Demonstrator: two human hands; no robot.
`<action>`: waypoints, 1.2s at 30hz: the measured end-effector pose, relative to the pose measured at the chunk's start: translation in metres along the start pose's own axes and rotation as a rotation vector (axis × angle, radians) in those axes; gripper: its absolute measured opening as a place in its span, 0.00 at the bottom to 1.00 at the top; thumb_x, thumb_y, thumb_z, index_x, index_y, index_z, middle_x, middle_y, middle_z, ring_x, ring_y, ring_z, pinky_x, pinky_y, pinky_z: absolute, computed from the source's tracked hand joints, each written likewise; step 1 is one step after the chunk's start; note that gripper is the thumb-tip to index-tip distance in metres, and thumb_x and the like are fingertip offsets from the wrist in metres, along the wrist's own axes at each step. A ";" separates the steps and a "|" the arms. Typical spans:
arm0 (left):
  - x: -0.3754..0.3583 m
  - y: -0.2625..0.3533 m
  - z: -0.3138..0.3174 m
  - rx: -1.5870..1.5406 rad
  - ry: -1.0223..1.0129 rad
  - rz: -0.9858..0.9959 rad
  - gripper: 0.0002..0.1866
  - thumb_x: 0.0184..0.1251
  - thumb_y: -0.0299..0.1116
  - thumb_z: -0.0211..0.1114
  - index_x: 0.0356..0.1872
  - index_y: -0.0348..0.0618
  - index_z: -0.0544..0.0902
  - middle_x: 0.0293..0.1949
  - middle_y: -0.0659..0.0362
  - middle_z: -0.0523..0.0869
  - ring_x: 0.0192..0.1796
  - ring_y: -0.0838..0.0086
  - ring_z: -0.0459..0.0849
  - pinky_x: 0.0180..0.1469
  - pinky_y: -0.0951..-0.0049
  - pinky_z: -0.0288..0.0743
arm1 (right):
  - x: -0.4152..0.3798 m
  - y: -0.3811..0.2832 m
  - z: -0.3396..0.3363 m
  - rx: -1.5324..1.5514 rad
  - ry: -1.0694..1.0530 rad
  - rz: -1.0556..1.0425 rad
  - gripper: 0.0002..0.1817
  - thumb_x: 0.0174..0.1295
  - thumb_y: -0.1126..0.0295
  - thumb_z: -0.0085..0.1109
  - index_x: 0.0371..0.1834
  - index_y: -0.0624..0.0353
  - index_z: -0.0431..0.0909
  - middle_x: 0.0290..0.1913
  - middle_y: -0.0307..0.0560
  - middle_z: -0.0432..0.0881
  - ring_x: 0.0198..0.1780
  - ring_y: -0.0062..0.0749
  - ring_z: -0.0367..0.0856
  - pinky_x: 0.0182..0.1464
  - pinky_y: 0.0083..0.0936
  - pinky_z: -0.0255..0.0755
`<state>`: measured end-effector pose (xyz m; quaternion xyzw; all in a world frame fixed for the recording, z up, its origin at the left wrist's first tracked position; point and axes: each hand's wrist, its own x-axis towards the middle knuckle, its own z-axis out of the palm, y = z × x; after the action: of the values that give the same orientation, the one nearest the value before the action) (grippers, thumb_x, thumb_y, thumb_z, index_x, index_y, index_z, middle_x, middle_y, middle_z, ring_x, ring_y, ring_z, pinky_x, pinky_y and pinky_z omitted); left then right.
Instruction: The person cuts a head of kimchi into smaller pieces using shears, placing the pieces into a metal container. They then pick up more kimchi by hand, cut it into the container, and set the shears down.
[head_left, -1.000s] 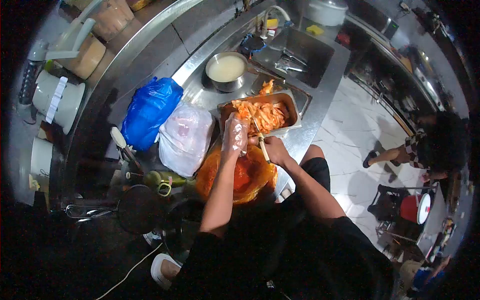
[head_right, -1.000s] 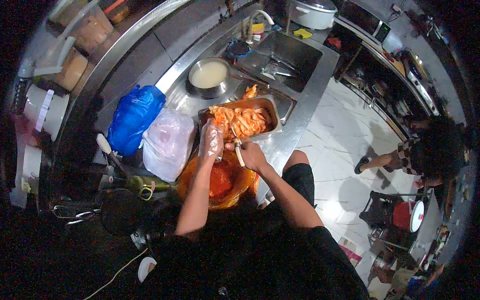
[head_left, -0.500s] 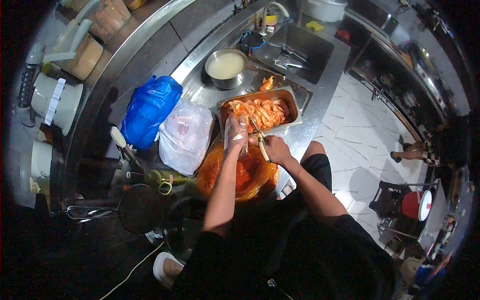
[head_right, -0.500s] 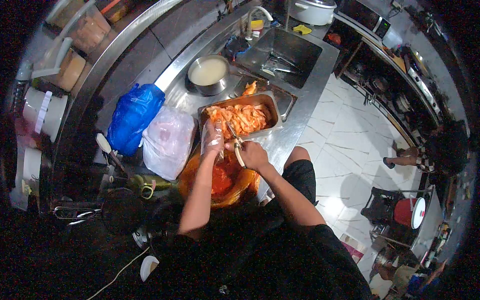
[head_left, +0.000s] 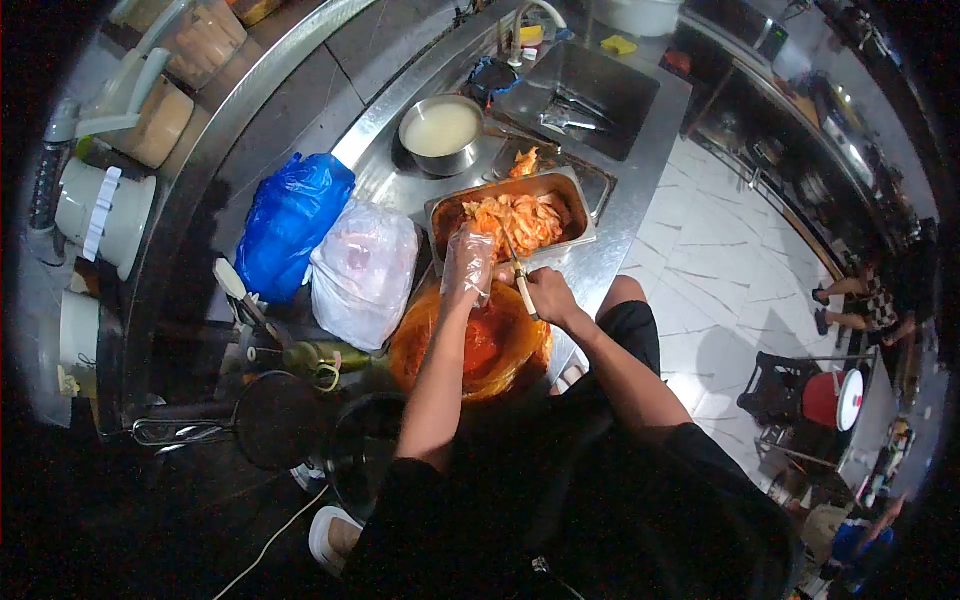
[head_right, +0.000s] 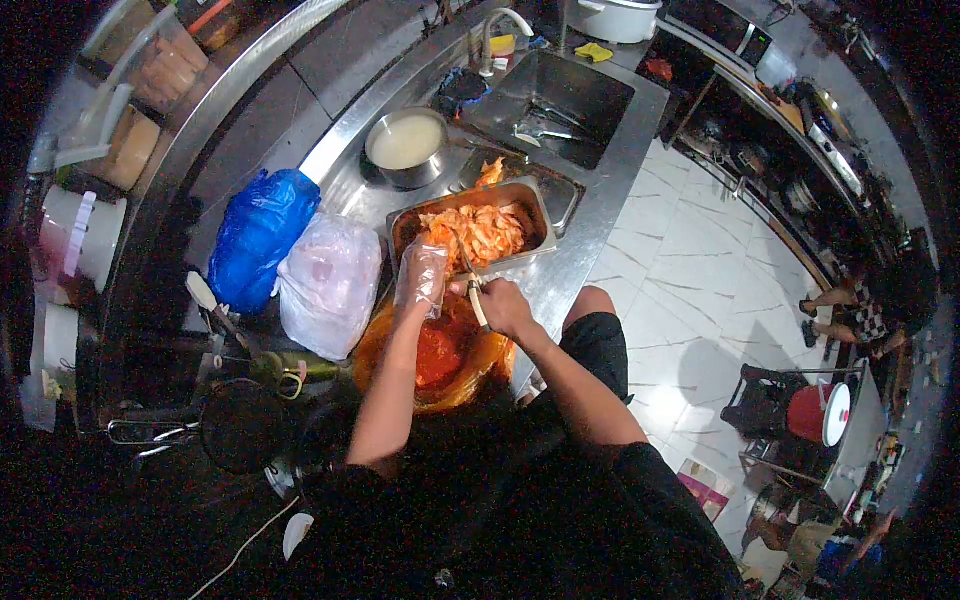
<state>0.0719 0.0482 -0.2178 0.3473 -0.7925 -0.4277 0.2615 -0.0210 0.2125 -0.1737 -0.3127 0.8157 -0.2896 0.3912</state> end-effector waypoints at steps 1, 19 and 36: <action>-0.003 0.012 -0.007 0.057 -0.024 -0.010 0.19 0.67 0.30 0.63 0.57 0.33 0.79 0.44 0.43 0.87 0.47 0.50 0.87 0.48 0.56 0.80 | -0.002 0.001 -0.002 0.047 -0.023 -0.024 0.50 0.56 0.20 0.50 0.37 0.68 0.87 0.37 0.70 0.86 0.47 0.64 0.86 0.52 0.51 0.76; -0.004 0.014 0.013 0.190 0.203 -0.236 0.27 0.79 0.46 0.52 0.54 0.23 0.75 0.47 0.31 0.82 0.53 0.36 0.81 0.54 0.50 0.75 | 0.001 0.017 0.014 -0.173 0.181 -0.154 0.38 0.62 0.33 0.56 0.34 0.66 0.85 0.34 0.71 0.84 0.43 0.67 0.84 0.48 0.54 0.76; -0.011 0.029 -0.002 0.002 -0.027 0.012 0.14 0.68 0.33 0.59 0.48 0.33 0.78 0.40 0.39 0.86 0.44 0.46 0.86 0.47 0.56 0.78 | 0.011 0.029 0.020 0.067 0.005 -0.061 0.49 0.61 0.24 0.52 0.26 0.73 0.82 0.26 0.62 0.83 0.32 0.50 0.84 0.39 0.44 0.75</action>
<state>0.0704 0.0674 -0.1929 0.3369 -0.7984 -0.4300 0.2534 -0.0188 0.2185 -0.2103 -0.3234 0.7966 -0.3295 0.3903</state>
